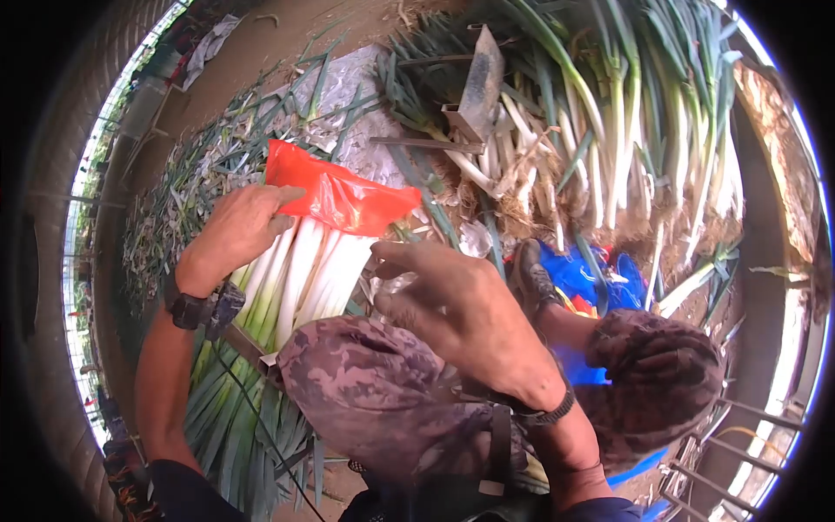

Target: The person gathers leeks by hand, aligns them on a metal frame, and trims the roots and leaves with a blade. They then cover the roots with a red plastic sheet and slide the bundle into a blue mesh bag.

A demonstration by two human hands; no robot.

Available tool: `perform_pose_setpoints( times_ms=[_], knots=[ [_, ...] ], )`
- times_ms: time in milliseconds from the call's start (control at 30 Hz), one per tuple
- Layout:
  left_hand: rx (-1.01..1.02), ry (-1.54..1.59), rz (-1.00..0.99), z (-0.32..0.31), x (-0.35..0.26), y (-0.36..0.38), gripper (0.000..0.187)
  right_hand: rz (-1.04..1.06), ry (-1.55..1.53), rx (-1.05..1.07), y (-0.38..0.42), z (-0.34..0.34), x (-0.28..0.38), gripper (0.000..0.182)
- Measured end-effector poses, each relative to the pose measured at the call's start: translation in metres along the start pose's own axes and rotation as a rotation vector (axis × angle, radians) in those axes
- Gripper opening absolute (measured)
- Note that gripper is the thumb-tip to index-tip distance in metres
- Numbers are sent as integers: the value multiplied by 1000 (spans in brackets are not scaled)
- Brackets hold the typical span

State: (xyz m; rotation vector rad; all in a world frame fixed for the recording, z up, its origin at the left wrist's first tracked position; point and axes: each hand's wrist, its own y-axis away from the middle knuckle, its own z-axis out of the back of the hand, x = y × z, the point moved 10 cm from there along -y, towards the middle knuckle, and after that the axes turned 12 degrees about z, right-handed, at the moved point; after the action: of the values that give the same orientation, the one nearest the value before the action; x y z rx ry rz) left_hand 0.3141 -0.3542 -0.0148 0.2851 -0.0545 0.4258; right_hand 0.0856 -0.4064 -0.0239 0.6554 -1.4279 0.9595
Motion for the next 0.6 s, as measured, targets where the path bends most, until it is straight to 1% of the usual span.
perform_pose_setpoints(
  times_ms=[33, 67, 133, 167, 200, 233, 267, 333, 367, 400, 433, 467, 533, 600],
  knots=[
    [2, 108, -63, 19, -26, 7, 37, 35, -96, -75, 23, 13, 19, 48],
    [-4, 119, -116, 36, -50, 16, 37, 17, -130, -173, 50, 29, 37, 56],
    [12, 308, -204, 61, -103, 36, 41, 155, -82, -328, 110, 65, 87, 67],
    [23, 387, -250, 66, -124, 39, 41, 115, -17, -404, 147, 86, 98, 67],
    [44, 467, -304, 69, -146, 43, 41, 126, 37, -518, 187, 109, 115, 66],
    [67, 459, -305, 76, -171, 54, 43, 147, 98, -630, 229, 131, 133, 66],
    [81, 442, -300, 82, -190, 65, 45, 180, 157, -735, 268, 152, 153, 65],
    [188, 483, -313, 71, -206, 68, 48, 283, 244, -902, 339, 182, 190, 65],
    [188, 474, -363, 68, -218, 72, 48, 175, 308, -998, 373, 195, 189, 59],
    [197, 480, -323, 63, -222, 69, 47, 67, 350, -1084, 404, 210, 177, 53],
    [206, 483, -280, 59, -224, 68, 47, -34, 353, -1106, 433, 224, 158, 51],
    [205, 464, -302, 54, -229, 67, 47, -135, 349, -1121, 465, 238, 129, 49],
    [147, 487, -298, 52, -232, 63, 43, -298, 306, -1188, 533, 264, 36, 46],
    [157, 465, -270, 53, -242, 67, 43, -661, 479, -1153, 586, 266, -64, 48]
  ],
)
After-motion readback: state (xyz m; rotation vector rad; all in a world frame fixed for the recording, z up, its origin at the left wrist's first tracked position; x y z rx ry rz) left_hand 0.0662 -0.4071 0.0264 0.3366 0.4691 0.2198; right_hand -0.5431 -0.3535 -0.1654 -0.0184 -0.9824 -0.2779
